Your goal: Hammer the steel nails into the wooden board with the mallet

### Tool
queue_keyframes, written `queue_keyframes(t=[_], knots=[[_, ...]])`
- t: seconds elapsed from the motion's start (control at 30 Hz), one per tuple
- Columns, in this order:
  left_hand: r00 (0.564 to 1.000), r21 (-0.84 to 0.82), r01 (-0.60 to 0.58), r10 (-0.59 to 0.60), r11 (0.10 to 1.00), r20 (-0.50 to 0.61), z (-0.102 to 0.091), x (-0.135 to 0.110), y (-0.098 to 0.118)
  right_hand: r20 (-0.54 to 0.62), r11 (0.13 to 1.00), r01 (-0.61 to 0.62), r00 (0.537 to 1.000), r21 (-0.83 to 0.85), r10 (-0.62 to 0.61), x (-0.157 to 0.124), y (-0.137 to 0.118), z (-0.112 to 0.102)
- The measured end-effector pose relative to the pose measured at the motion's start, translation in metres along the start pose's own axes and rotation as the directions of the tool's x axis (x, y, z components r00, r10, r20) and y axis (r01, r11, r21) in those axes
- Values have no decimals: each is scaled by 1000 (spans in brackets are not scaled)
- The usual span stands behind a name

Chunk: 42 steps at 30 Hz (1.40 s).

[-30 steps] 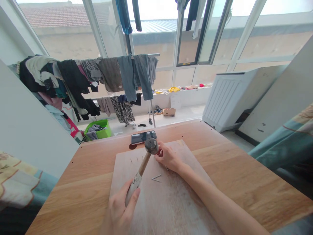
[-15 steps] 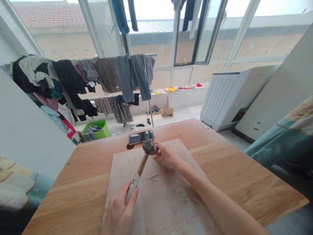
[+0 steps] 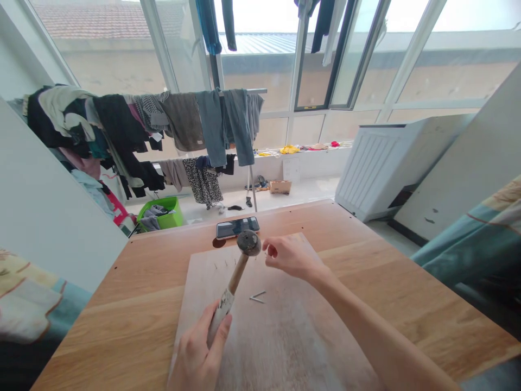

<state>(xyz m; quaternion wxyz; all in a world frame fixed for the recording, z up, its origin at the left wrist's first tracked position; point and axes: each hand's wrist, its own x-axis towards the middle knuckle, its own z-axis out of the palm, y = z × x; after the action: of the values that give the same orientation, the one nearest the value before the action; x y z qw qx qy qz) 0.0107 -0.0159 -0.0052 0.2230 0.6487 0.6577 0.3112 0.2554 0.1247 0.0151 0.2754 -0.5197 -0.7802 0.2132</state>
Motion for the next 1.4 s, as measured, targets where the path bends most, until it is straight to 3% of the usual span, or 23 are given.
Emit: queue_keyframes(t=[0.1,0.2,0.33,0.6,0.77,0.97,1.2,1.4], knots=[[1000,-26,18,-18,999,-13,0,0,1,-132,996,6,991,91,6,4,13,4],[1000,-20,19,-18,1000,13,-1,0,1,-167,988,29,986,153,-4,2,24,16],[1000,-20,16,-16,1000,13,-3,1,1,-149,984,61,988,170,-35,-2,29,26],[999,-38,36,-36,999,7,-1,3,2,-121,986,62,992,153,-44,-5,23,18],[999,-53,-11,13,999,49,-3,6,1,-107,985,70,993,156,-54,-5,25,17],[996,-86,-12,20,996,90,-7,10,16,-128,984,54,991,170,-32,-5,28,21],[985,-81,2,12,997,170,0,16,27,-114,983,39,993,182,-18,-3,32,24],[991,-94,31,-18,995,133,5,14,21,-109,983,29,994,183,-9,-4,34,26]])
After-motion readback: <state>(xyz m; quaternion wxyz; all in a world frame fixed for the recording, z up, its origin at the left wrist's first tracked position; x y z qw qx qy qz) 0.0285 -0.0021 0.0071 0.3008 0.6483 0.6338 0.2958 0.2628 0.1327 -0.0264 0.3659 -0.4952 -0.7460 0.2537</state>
